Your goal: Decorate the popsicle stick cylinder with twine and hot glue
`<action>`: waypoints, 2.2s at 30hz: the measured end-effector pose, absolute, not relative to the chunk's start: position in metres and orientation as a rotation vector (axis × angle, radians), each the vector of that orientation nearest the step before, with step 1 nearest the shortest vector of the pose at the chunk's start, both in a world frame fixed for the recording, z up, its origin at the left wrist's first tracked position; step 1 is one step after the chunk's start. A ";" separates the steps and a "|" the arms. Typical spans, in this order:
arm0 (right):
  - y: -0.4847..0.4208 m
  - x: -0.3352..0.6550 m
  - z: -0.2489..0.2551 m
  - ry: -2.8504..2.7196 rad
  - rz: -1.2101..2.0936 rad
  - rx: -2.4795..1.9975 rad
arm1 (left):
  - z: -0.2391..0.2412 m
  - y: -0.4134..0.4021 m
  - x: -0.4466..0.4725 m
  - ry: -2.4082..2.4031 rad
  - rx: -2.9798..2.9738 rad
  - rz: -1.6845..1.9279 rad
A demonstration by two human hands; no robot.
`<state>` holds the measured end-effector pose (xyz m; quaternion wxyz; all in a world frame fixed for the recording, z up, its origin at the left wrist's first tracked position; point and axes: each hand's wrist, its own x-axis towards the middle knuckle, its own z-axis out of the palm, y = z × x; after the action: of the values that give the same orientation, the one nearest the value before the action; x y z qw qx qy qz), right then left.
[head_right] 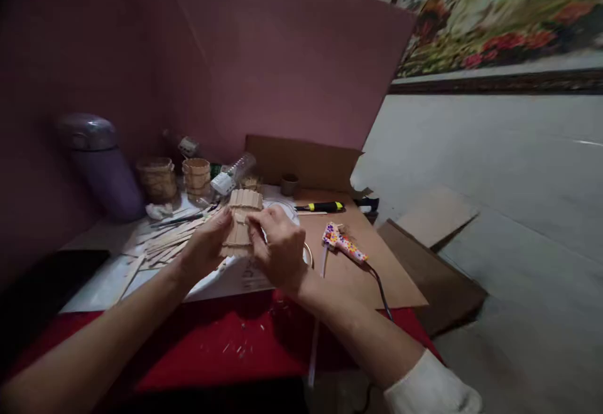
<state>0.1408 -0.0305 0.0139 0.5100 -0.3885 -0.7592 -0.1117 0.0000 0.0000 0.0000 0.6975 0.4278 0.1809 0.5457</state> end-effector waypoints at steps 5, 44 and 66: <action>-0.028 0.143 0.012 -1.801 -0.320 -0.946 | 0.001 0.002 0.001 0.408 0.942 1.231; -0.030 0.147 0.009 -1.907 -0.424 -0.934 | 0.004 -0.005 -0.003 0.543 1.112 1.232; -0.029 0.145 0.010 -1.903 -0.514 -0.896 | 0.006 -0.007 -0.001 0.577 1.133 1.296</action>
<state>0.1455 -0.0288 0.0097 0.4691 -0.3655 -0.7762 -0.2098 -0.0014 -0.0072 0.0062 0.6156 0.4918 0.2505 0.5625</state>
